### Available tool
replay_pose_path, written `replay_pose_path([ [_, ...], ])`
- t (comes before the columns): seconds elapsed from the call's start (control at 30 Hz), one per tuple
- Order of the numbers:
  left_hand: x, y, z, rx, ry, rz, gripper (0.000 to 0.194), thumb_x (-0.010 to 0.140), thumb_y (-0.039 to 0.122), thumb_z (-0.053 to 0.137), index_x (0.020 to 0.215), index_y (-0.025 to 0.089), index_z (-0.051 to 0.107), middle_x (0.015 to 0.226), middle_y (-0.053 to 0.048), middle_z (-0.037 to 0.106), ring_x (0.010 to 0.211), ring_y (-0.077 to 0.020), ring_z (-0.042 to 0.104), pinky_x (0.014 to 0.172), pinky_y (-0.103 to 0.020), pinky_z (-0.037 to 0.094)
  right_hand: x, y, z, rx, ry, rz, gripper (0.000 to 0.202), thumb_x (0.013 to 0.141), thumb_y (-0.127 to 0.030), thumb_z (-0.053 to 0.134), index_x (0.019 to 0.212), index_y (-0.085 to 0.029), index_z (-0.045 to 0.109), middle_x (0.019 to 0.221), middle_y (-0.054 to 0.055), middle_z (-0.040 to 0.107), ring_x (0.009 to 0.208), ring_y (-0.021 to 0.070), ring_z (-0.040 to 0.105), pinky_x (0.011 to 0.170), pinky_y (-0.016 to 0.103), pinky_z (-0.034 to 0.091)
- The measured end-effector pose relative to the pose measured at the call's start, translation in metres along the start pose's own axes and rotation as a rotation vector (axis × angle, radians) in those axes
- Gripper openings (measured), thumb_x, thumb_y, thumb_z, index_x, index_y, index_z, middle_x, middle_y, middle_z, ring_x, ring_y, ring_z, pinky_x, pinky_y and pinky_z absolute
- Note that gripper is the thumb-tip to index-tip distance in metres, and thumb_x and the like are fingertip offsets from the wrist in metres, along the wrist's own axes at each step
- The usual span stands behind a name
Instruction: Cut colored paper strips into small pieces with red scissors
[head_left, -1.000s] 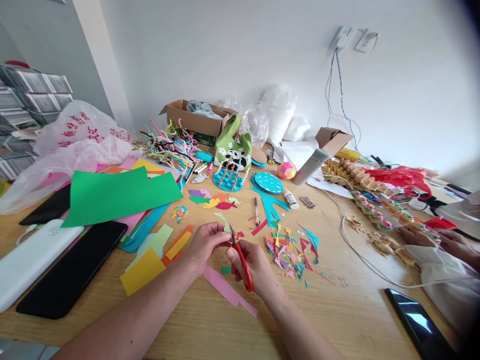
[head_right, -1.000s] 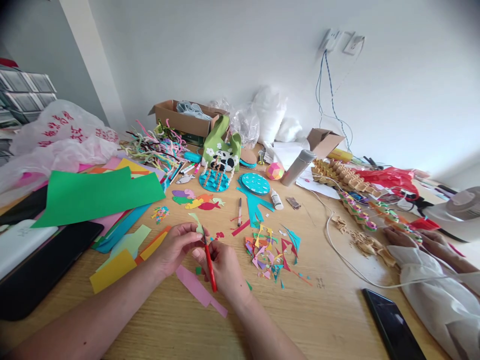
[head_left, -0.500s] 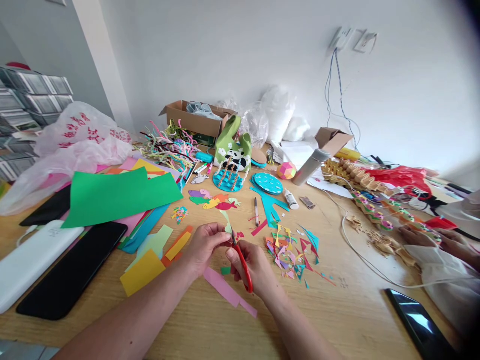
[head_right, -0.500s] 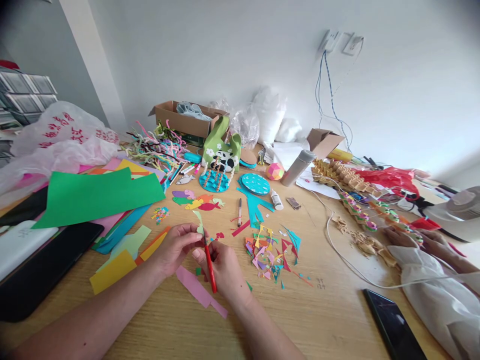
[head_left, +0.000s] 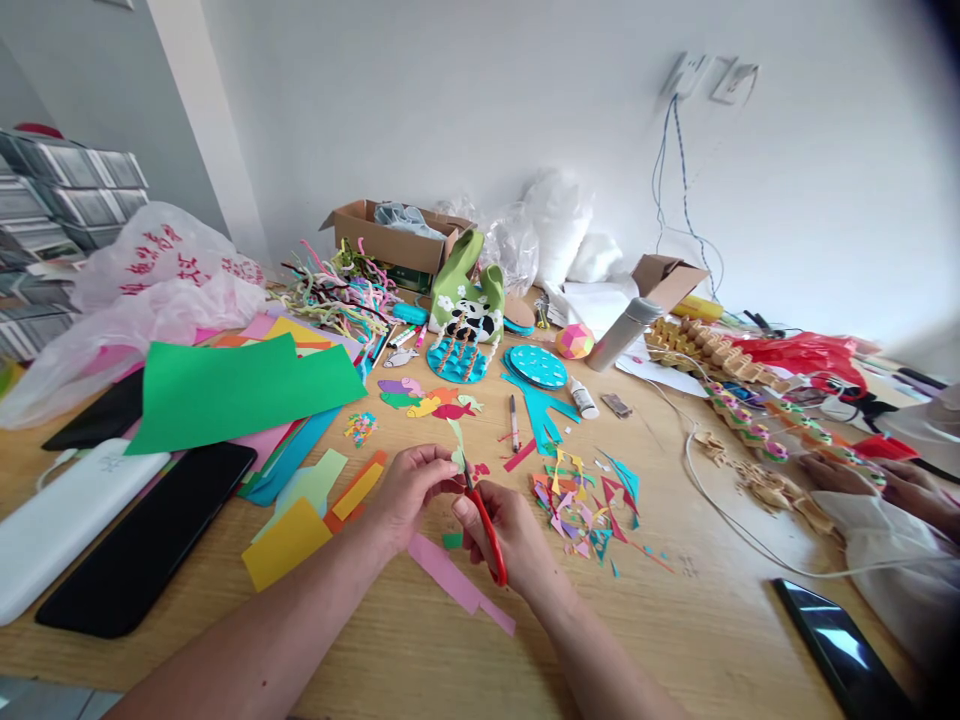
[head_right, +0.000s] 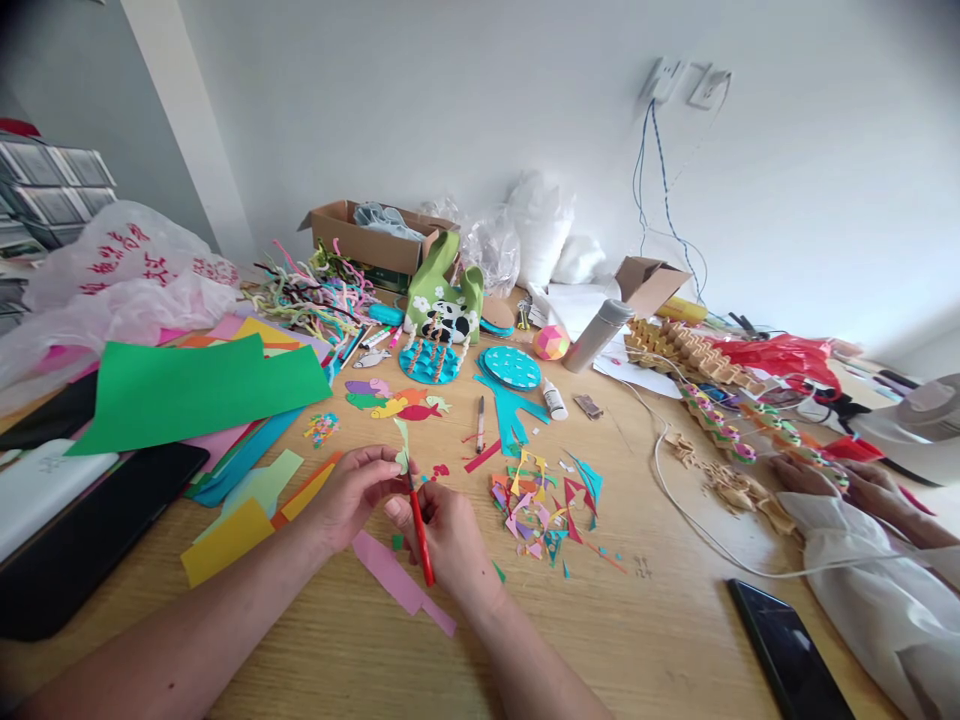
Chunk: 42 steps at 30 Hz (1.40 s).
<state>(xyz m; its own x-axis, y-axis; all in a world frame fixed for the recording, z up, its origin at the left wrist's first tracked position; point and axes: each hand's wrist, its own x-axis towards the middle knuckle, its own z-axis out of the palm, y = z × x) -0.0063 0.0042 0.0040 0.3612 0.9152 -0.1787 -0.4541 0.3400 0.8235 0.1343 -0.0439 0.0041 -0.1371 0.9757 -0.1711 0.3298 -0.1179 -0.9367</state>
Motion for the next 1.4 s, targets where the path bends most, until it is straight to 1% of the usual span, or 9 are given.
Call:
replay_pose_path([
  [0.17, -0.0002, -0.0002, 0.0009, -0.003, -0.023, -0.012, 0.013, 0.068, 0.023, 0.064, 0.070, 0.011, 0.068, 0.068, -0.007, 0.068, 0.065, -0.0167, 0.062, 0.066, -0.028, 0.047, 0.0000, 0.0012, -0.0002, 0.017, 0.003, -0.015, 0.045, 0.078, -0.058, 0.063, 0.072, -0.016, 0.049, 0.052, -0.002, 0.054, 0.040, 0.0105, 0.052, 0.037, 0.018, 0.035],
  [0.33, -0.0015, 0.0010, 0.0038, 0.025, -0.034, -0.009, 0.013, 0.065, 0.024, 0.066, 0.068, 0.011, 0.068, 0.067, -0.006, 0.067, 0.063, -0.0155, 0.061, 0.063, -0.027, 0.046, 0.0002, 0.0010, -0.0003, 0.019, -0.001, -0.012, 0.045, 0.080, -0.060, 0.060, 0.074, -0.016, 0.051, 0.052, -0.002, 0.054, 0.040, 0.0109, 0.052, 0.037, 0.019, 0.036],
  [0.5, -0.0010, 0.0009, 0.0035, 0.058, 0.000, 0.024, 0.011, 0.064, 0.022, 0.068, 0.068, 0.012, 0.068, 0.067, -0.005, 0.067, 0.064, -0.0144, 0.059, 0.064, -0.026, 0.046, 0.0002, 0.0003, 0.0000, 0.019, 0.005, -0.010, 0.044, 0.079, -0.058, 0.062, 0.071, -0.017, 0.049, 0.051, -0.002, 0.054, 0.039, 0.0104, 0.051, 0.037, 0.018, 0.035],
  [0.67, -0.0005, 0.0011, 0.0031, 0.077, -0.002, 0.037, 0.011, 0.064, 0.022, 0.068, 0.068, 0.012, 0.067, 0.067, -0.005, 0.066, 0.065, -0.0145, 0.059, 0.066, -0.027, 0.046, 0.0003, 0.0001, -0.0011, 0.015, 0.010, -0.023, 0.043, 0.078, -0.057, 0.065, 0.071, -0.016, 0.049, 0.052, -0.002, 0.053, 0.040, 0.0112, 0.053, 0.037, 0.019, 0.035],
  [0.87, 0.0000, -0.0007, 0.0013, 0.101, -0.001, 0.057, 0.009, 0.065, 0.021, 0.066, 0.066, 0.012, 0.066, 0.067, -0.005, 0.066, 0.066, -0.0144, 0.059, 0.068, -0.027, 0.046, -0.0016, -0.0025, -0.0021, -0.004, 0.001, 0.000, 0.043, 0.078, -0.056, 0.065, 0.071, -0.016, 0.050, 0.051, -0.002, 0.055, 0.039, 0.0104, 0.051, 0.037, 0.018, 0.033],
  [1.07, 0.0010, -0.0008, 0.0012, 0.076, 0.009, 0.063, 0.008, 0.066, 0.020, 0.065, 0.065, 0.013, 0.065, 0.070, -0.005, 0.067, 0.067, -0.0151, 0.060, 0.071, -0.029, 0.047, -0.0007, -0.0018, -0.0027, -0.010, 0.007, 0.002, 0.043, 0.077, -0.056, 0.065, 0.070, -0.017, 0.049, 0.051, -0.001, 0.056, 0.039, 0.0099, 0.051, 0.037, 0.017, 0.032],
  [1.2, 0.0000, 0.0005, 0.0027, 0.076, -0.019, 0.047, 0.009, 0.065, 0.022, 0.067, 0.065, 0.012, 0.066, 0.066, -0.005, 0.066, 0.064, -0.0143, 0.059, 0.067, -0.027, 0.046, 0.0009, -0.0003, -0.0027, 0.002, 0.011, -0.002, 0.044, 0.077, -0.057, 0.065, 0.070, -0.018, 0.047, 0.051, -0.002, 0.056, 0.039, 0.0097, 0.051, 0.036, 0.018, 0.032],
  [1.4, 0.0005, -0.0006, 0.0012, 0.069, -0.027, 0.045, 0.009, 0.065, 0.021, 0.069, 0.068, 0.012, 0.066, 0.068, -0.005, 0.067, 0.065, -0.0136, 0.059, 0.065, -0.026, 0.045, -0.0019, -0.0039, -0.0039, -0.021, -0.001, -0.020, 0.047, 0.079, -0.062, 0.060, 0.073, -0.016, 0.050, 0.052, -0.001, 0.055, 0.040, 0.0101, 0.051, 0.038, 0.019, 0.034],
])
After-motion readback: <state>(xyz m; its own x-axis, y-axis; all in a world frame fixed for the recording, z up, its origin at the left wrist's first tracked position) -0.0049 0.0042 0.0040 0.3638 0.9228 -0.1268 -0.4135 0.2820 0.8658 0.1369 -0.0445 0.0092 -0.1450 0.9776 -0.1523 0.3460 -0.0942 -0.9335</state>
